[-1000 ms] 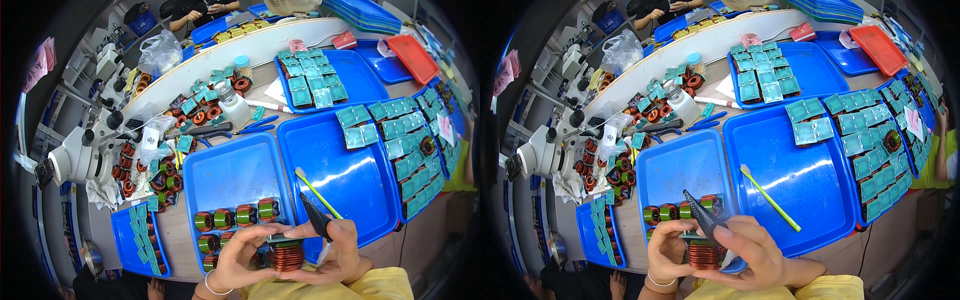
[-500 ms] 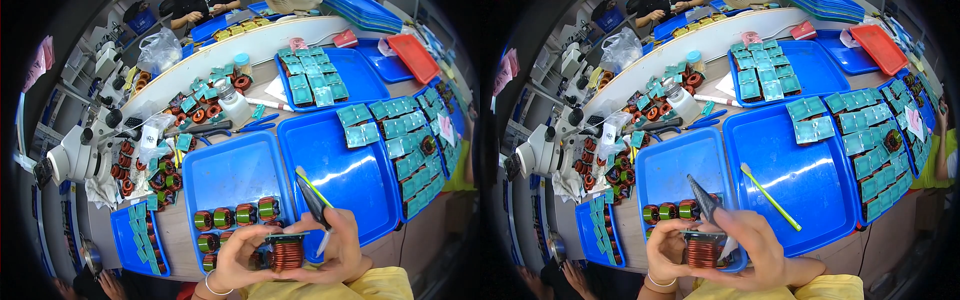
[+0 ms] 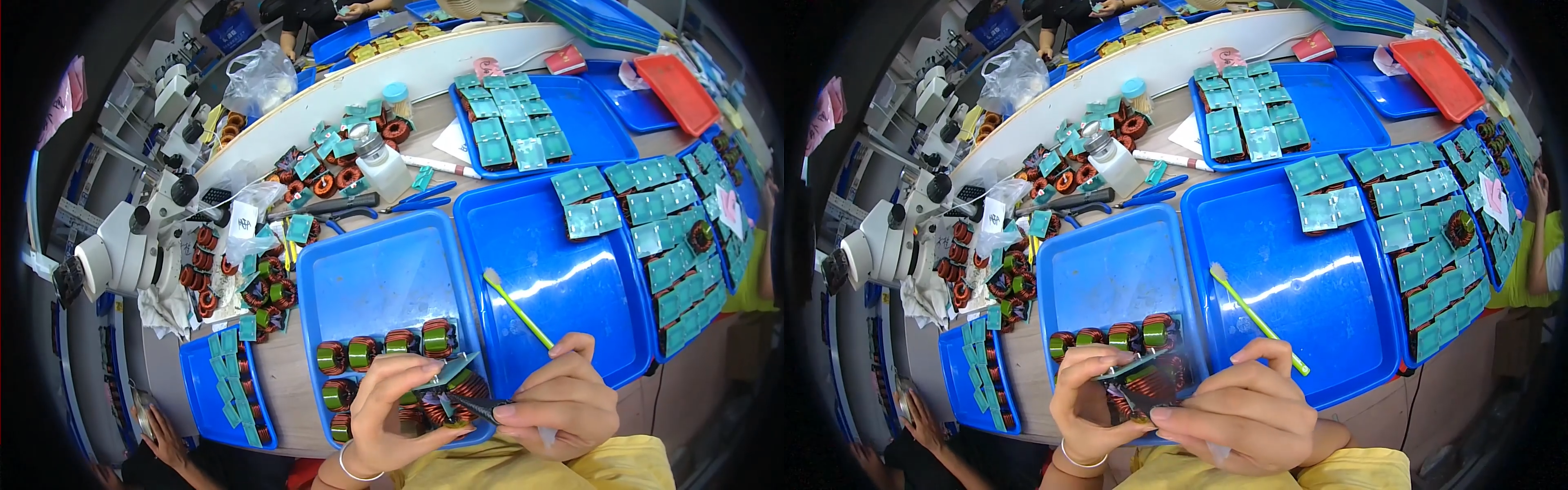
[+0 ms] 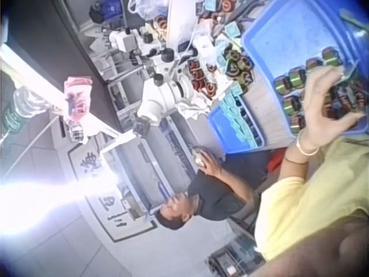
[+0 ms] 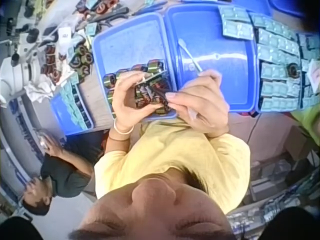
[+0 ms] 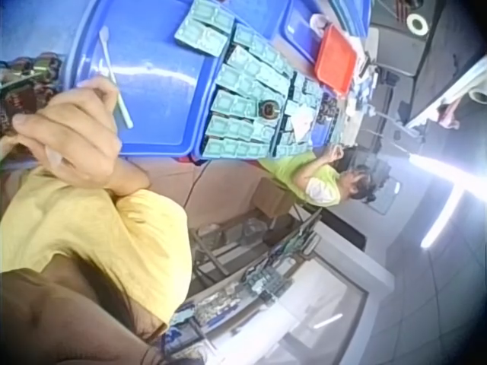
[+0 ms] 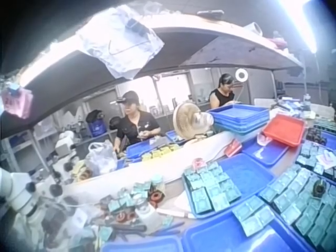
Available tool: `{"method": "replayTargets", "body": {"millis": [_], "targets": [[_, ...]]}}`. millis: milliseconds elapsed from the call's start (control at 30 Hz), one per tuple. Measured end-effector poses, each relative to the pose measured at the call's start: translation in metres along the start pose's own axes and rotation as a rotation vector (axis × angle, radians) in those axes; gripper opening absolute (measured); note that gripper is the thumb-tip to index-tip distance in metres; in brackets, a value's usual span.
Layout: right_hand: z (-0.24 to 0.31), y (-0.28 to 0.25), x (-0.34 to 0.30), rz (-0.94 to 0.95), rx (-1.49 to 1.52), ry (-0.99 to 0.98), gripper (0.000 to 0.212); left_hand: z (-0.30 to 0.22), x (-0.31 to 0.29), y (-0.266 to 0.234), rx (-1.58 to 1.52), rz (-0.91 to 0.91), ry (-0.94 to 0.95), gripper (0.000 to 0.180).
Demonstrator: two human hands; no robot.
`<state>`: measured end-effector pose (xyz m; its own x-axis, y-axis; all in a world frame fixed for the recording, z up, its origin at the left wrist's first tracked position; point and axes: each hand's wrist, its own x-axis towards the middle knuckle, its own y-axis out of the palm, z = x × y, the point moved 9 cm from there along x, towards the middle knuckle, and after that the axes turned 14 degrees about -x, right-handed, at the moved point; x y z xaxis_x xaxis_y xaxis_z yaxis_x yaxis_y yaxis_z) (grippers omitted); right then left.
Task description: Assembling and applying sealant to electronic components on circuit boards.
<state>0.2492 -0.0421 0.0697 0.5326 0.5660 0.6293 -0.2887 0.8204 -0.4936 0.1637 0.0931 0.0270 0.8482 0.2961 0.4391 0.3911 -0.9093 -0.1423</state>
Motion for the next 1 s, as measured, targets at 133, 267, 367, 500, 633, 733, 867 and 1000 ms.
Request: {"method": "replayTargets", "body": {"millis": [133, 267, 367, 500, 633, 733, 867, 1000], "targets": [[0.001, 0.0, 0.001, -0.001, -0.01, -0.015, 0.031, -0.005, -0.001, -0.002, 0.038, -0.027, 0.021, 0.064], [0.0, 0.0, 0.001, -0.029, -0.004, -0.016, 0.031, -0.007, -0.001, -0.004, 0.043, -0.067, 0.041, 0.064], [0.0, 0.002, 0.002, -0.004, -0.005, -0.016, 0.031, -0.011, 0.0, -0.004, 0.122, -0.054, 0.075, 0.064], [0.001, 0.002, 0.001, -0.01, 0.005, -0.021, 0.029, -0.012, -0.003, -0.005, 0.147, -0.069, 0.054, 0.064], [0.0, 0.002, 0.001, -0.009, 0.009, -0.013, 0.029, -0.013, -0.003, -0.006, 0.184, -0.083, 0.049, 0.064], [0.001, 0.003, 0.001, -0.004, 0.01, -0.009, 0.028, -0.014, -0.003, -0.006, 0.217, -0.084, 0.055, 0.064], [0.0, 0.002, 0.0, -0.017, 0.017, -0.014, 0.028, -0.014, -0.003, -0.006, 0.234, -0.083, 0.046, 0.065], [-0.002, 0.004, 0.001, 0.006, 0.018, -0.021, 0.03, -0.013, -0.003, -0.007, 0.207, -0.099, 0.045, 0.065]]}}
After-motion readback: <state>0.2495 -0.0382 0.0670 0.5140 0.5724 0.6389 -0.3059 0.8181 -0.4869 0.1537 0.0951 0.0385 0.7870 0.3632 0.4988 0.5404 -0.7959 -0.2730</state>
